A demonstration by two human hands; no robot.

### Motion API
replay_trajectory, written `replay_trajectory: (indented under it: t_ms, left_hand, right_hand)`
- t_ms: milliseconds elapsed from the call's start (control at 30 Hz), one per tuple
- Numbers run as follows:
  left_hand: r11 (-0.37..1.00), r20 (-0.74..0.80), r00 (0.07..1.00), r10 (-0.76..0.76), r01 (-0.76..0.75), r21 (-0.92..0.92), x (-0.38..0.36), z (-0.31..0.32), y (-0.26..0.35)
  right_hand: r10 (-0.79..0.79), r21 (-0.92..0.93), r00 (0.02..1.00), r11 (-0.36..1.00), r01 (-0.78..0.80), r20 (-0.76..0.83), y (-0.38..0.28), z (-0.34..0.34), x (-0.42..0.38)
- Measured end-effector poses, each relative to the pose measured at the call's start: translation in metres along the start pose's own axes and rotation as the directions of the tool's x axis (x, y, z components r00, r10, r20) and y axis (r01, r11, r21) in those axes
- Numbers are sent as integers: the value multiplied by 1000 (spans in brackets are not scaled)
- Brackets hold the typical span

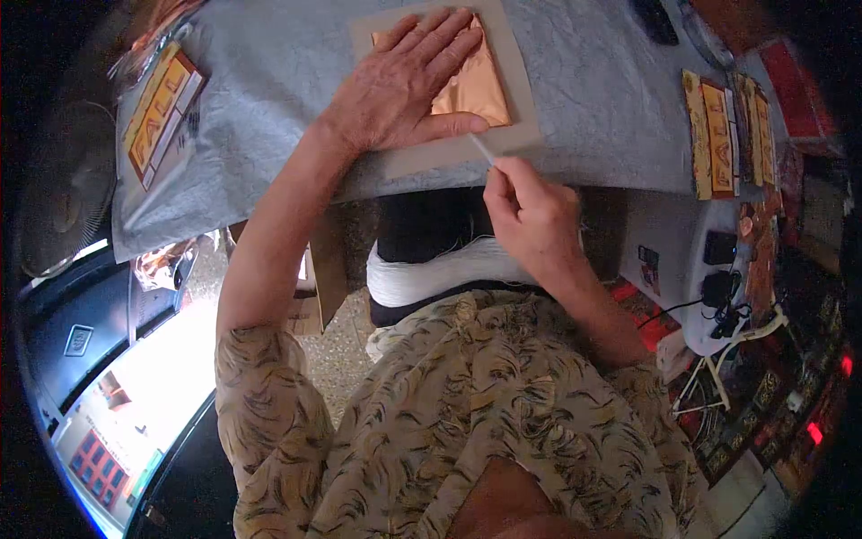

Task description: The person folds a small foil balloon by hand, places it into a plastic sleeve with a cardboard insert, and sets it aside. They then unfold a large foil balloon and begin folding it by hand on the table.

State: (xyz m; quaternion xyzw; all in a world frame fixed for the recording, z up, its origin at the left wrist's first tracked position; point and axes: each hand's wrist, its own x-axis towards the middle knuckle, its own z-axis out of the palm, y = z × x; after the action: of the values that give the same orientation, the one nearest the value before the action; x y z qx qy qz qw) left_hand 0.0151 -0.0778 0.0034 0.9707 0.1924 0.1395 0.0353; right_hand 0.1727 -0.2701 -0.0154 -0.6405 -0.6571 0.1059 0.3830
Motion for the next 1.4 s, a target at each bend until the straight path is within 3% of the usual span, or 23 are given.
replay_trajectory:
  t_ms: [33, 100, 167, 233, 267, 333, 400, 433, 567, 633, 733, 800, 833, 867, 900, 933, 967, 1000, 1067, 1200, 1400]
  left_hand:
    - [1000, 0, 1000, 2, -2, -1, 0, 0, -1]
    - [969, -12, 1000, -23, 19, -246, 1, -1, -2]
    - [988, 35, 999, -18, 23, -151, 1, -4, -1]
    - [998, 83, 996, -20, 24, -52, 3, 2, -4]
    - [991, -160, 979, 128, -121, 50, 4, 13, -10]
    - [953, -375, 879, 293, -239, 185, 5, 14, -11]
    - [1000, -99, 995, 28, -28, -1, -2, 12, -6]
    - [1000, -100, 995, 28, -28, 1, -2, 12, -6]
    - [1000, -64, 998, 5, -5, 4, -1, 11, -5]
    - [1000, -61, 998, -4, 4, 7, -1, 9, -3]
    - [1000, -47, 999, -9, 9, 10, -1, 7, -3]
    - [1000, -61, 998, 11, -12, -16, 0, 6, -3]
    - [1000, -66, 998, 15, -16, -11, 1, 6, -3]
    - [999, -63, 998, 10, -13, -41, 2, 5, -3]
    - [998, -61, 998, 2, -6, -69, 1, 4, -3]
    - [998, -72, 997, 0, -4, -58, 2, 3, -4]
    - [997, -61, 998, -8, 4, -76, 2, 2, -3]
    - [995, -48, 999, -17, 12, -96, 2, 1, -3]
    - [994, -31, 999, -30, 27, -106, 3, 0, -3]
    - [985, -22, 998, -62, 57, -162, 4, -2, -3]
    - [971, -14, 995, -95, 89, -222, 1, 1, -5]
  right_hand:
    - [21, 20, 1000, 1000, -21, -9, 1, 1, 1]
    - [18, -8, 1000, 1000, -18, -4, -2, 0, 6]
    - [12, -35, 1000, 999, -12, 3, 0, -2, 8]
    - [140, 149, 989, 978, -145, 47, 6, -2, 10]
    - [141, 148, 989, 978, -146, 46, 7, -4, 11]
    - [192, 147, 971, 966, -212, 142, 6, -11, 17]
    - [223, 246, 957, 932, -265, 186, 12, -15, 22]
    - [248, 341, 939, 884, -320, 238, 15, -17, 24]
    - [226, 358, 919, 869, -340, 323, 32, -46, 30]
    - [211, 355, 867, 849, -391, 451, 48, -77, 37]
    - [320, 255, 842, 853, -456, 435, 73, -119, 59]
    - [324, -17, 940, 946, -324, 104, 89, -125, 77]
    - [321, -18, 942, 947, -320, 98, 90, -124, 81]
    - [240, -395, 970, 895, -207, 37, 89, -122, 88]
    - [140, -716, 990, 692, -89, 12, 86, -118, 96]
    - [124, -717, 992, 692, -82, 6, 82, -111, 102]
    - [-128, -611, 990, 779, 139, 62, 75, -100, 105]
    - [-375, -485, 923, 794, 367, 84, 67, -86, 107]
    - [-437, -230, 865, 841, 490, 246, 49, -56, 110]
    - [-430, -175, 829, 841, 512, 357, 44, -22, 120]
    - [-260, -267, 804, 851, 452, 534, 54, -24, 140]
